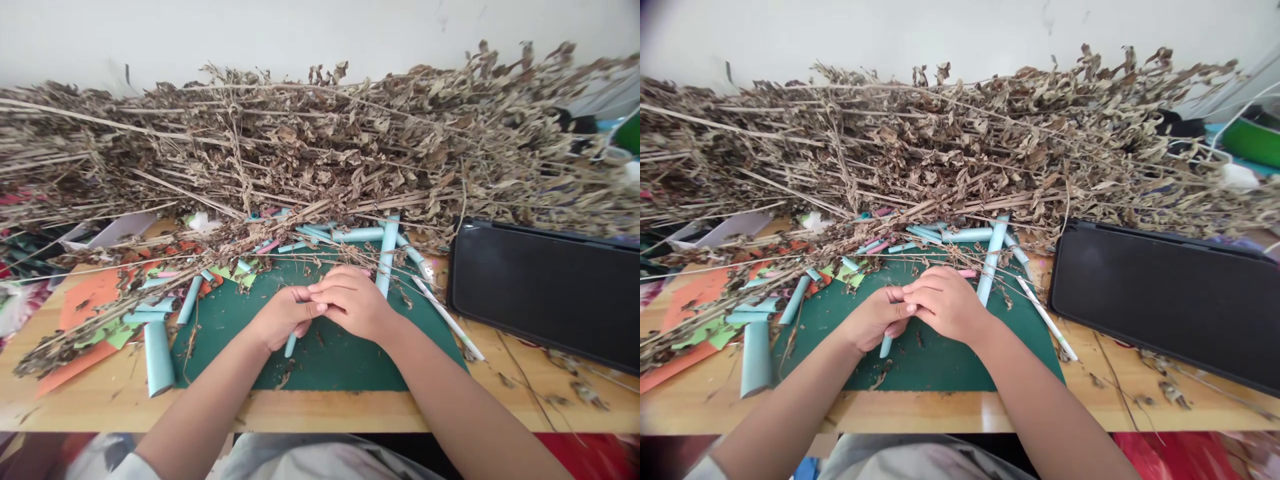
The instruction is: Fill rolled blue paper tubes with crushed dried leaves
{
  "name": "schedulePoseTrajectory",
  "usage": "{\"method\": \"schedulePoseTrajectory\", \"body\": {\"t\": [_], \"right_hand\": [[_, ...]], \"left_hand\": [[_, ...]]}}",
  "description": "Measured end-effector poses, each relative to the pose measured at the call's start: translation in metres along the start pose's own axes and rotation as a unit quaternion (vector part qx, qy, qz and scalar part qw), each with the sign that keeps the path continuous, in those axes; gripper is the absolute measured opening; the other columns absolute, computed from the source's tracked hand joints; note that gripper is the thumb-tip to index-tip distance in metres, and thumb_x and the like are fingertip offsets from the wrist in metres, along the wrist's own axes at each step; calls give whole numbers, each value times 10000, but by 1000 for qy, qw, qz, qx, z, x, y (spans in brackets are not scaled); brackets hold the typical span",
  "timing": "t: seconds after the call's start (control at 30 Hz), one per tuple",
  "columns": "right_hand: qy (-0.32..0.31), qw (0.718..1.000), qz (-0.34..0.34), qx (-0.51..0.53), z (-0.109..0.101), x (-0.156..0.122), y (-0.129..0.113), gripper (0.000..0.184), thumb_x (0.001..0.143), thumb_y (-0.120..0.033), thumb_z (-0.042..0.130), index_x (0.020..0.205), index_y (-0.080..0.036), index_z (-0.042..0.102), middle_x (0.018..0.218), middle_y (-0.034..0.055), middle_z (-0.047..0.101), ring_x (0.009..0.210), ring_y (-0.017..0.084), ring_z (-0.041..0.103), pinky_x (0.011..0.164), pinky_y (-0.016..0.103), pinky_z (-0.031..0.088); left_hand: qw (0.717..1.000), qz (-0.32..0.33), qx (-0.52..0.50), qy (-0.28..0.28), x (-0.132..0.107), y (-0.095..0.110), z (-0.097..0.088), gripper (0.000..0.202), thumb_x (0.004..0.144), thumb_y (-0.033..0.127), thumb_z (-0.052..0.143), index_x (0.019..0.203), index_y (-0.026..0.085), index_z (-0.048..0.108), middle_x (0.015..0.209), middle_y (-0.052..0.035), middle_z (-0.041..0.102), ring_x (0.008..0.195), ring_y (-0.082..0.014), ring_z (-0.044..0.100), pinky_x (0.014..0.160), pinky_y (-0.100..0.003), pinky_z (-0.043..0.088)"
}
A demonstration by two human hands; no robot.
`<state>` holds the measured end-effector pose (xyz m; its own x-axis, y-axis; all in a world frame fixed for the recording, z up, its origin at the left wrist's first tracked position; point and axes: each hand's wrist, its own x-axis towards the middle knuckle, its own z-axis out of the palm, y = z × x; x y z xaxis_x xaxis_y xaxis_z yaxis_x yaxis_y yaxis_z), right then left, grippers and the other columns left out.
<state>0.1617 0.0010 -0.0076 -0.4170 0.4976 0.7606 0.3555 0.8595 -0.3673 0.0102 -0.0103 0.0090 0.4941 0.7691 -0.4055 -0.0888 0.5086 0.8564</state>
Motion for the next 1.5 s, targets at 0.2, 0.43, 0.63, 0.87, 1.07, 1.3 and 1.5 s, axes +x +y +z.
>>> {"method": "schedulePoseTrajectory", "body": {"t": [0.2,0.43,0.63,0.87,1.07,1.3,1.5], "right_hand": [[19,1000,0,-8,2,-1,-1,46,708,-133,590,730,-173,589,776,32,671,743,166,556,662,332,477],[33,998,5,-46,-1,-1,3,79,703,-108,575,716,-185,584,745,18,667,735,165,553,667,329,473],[15,995,-3,-95,-5,-1,2,47,713,-142,587,681,-175,579,734,18,669,734,164,570,666,326,474],[54,993,-41,-99,-20,21,1,72,717,-119,581,692,-185,596,786,12,678,885,175,600,730,326,486],[23,999,3,-31,-6,9,-3,96,752,-130,540,798,-190,599,818,32,678,964,189,576,812,366,487],[16,999,-6,33,3,4,0,169,750,-100,536,901,-160,582,898,89,662,1007,187,549,782,346,518],[-9,1000,3,7,1,2,2,207,757,-100,520,948,-154,580,944,95,651,1030,184,535,796,340,511]], "left_hand": [[999,-3,-34,-6,1,0,2,303,536,306,729,670,72,591,409,76,422,266,16,292,273,-112,216],[999,20,-23,20,2,-2,4,312,554,332,708,703,84,591,437,66,450,274,9,302,282,-121,215],[996,42,35,76,4,-5,3,303,595,380,669,655,96,581,418,72,403,282,4,284,277,-122,192],[983,109,107,105,-5,19,22,250,619,346,661,686,124,569,513,63,460,311,4,337,278,-111,241],[995,38,-9,95,-2,-3,16,261,606,351,652,648,114,551,467,66,437,285,9,290,269,-123,204],[992,63,-61,89,-1,-6,12,253,572,327,664,626,109,548,407,76,411,277,4,291,281,-124,203],[992,71,-49,93,1,-8,10,248,585,322,659,613,106,540,420,72,434,272,8,296,279,-120,211]]}}
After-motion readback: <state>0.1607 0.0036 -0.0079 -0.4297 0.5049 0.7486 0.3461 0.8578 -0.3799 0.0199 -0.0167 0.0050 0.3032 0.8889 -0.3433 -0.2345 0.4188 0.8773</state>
